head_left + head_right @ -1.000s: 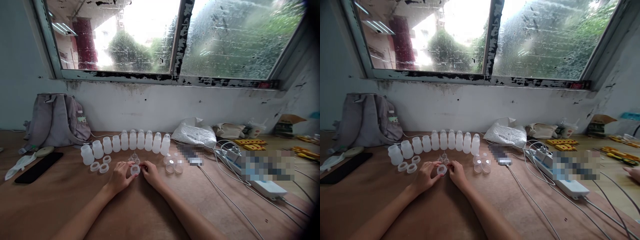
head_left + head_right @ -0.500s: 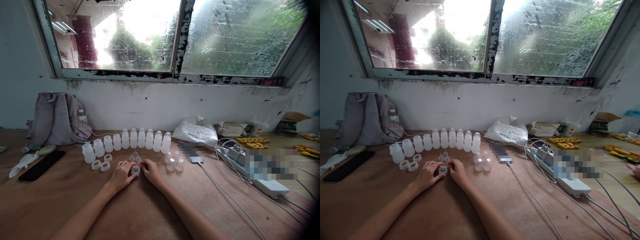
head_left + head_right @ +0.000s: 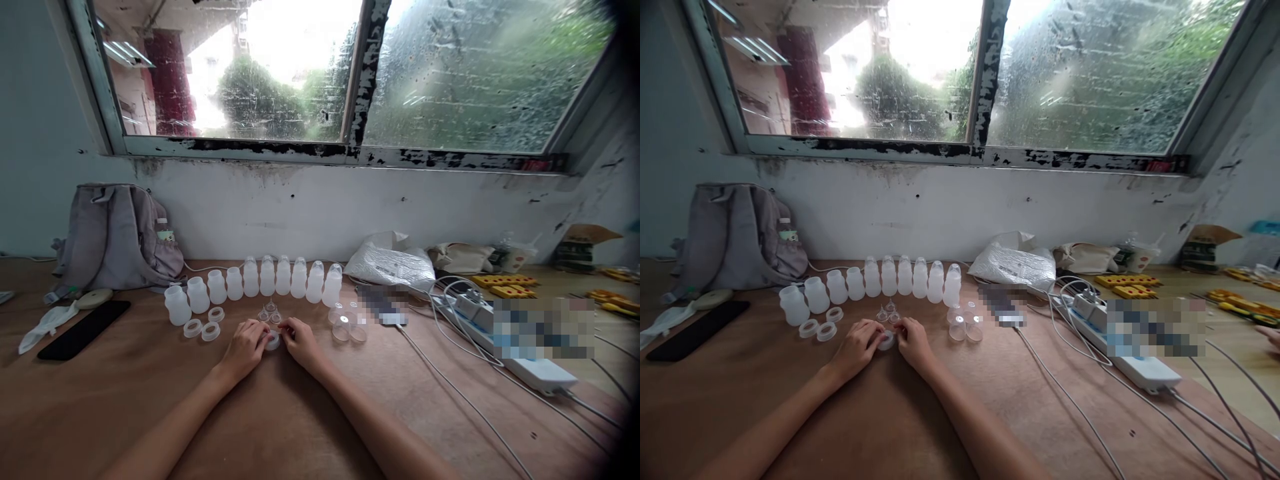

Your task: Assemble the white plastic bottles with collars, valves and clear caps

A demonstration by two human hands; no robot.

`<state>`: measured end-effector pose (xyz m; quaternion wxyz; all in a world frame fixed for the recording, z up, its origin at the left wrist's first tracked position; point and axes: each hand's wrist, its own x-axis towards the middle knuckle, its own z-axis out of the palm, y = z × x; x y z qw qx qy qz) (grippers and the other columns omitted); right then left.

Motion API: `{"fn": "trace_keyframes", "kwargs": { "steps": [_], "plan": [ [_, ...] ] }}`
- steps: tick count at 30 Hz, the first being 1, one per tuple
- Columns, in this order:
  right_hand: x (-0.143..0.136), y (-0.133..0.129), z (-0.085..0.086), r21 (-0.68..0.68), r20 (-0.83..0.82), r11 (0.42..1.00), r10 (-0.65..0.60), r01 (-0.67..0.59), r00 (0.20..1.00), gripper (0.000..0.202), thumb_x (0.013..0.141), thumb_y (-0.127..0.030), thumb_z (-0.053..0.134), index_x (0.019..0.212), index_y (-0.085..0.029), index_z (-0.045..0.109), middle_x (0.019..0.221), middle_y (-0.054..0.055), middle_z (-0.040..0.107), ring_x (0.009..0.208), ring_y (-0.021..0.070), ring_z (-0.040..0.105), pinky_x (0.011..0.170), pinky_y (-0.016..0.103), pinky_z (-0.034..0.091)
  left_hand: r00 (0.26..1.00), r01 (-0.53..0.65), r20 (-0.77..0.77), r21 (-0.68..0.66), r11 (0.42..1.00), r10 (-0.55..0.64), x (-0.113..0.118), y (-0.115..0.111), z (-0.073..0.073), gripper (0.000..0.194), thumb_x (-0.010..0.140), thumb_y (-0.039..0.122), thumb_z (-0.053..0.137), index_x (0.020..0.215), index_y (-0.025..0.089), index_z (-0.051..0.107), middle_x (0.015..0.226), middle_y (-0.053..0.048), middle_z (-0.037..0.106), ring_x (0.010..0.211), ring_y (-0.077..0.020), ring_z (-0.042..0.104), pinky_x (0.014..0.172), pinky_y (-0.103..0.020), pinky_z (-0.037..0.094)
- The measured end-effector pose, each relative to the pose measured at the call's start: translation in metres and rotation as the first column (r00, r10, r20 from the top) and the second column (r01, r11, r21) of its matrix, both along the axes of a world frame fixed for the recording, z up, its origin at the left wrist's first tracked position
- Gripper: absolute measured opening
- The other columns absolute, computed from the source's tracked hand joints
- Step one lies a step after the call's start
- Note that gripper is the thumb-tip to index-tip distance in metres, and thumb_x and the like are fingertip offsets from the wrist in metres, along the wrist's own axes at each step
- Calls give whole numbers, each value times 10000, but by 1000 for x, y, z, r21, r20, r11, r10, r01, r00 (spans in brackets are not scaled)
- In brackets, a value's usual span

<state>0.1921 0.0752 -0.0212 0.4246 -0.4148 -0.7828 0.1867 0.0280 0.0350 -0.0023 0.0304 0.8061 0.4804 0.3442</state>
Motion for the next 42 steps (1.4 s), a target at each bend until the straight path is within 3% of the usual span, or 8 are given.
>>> {"fn": "trace_keyframes", "kwargs": {
  "steps": [5,11,16,27,42],
  "plan": [
    [-3,-15,12,46,-22,990,132,-130,991,355,625,-35,429,917,-193,555,809,22,580,722,141,520,700,251,409,934,38,356,-158,987,21,2,1,0,181,857,311,367,802,189,489,730,-3,547,687,-142,526,643,-273,427],
    [-10,-19,14,31,-79,998,50,-47,996,120,689,-137,443,777,-186,510,699,2,545,616,124,473,586,223,377,731,253,679,-367,895,72,11,-1,-1,279,810,433,421,879,167,465,674,3,566,554,-118,546,488,-225,442],
    [-10,-15,13,-29,-173,999,-30,26,984,29,705,-177,452,720,-189,474,628,-22,506,544,106,437,537,213,357,688,292,718,-405,866,104,16,-8,1,366,817,415,423,1098,183,392,670,-2,600,588,-137,584,488,-225,449],
    [-8,-17,20,-126,-241,992,-54,24,969,83,639,-153,447,704,-201,429,595,-57,439,537,97,413,511,199,340,664,461,746,-461,758,50,19,-14,5,354,726,244,471,1075,205,429,911,-42,616,548,-104,599,413,-182,413],
    [-8,-14,15,-198,-277,980,-44,-12,960,196,584,-109,422,755,-205,426,534,-83,365,505,93,358,466,185,295,759,421,650,-435,796,-47,17,-16,0,404,707,165,460,1102,236,417,1024,-50,573,544,-83,580,388,-163,393]
  ]
}}
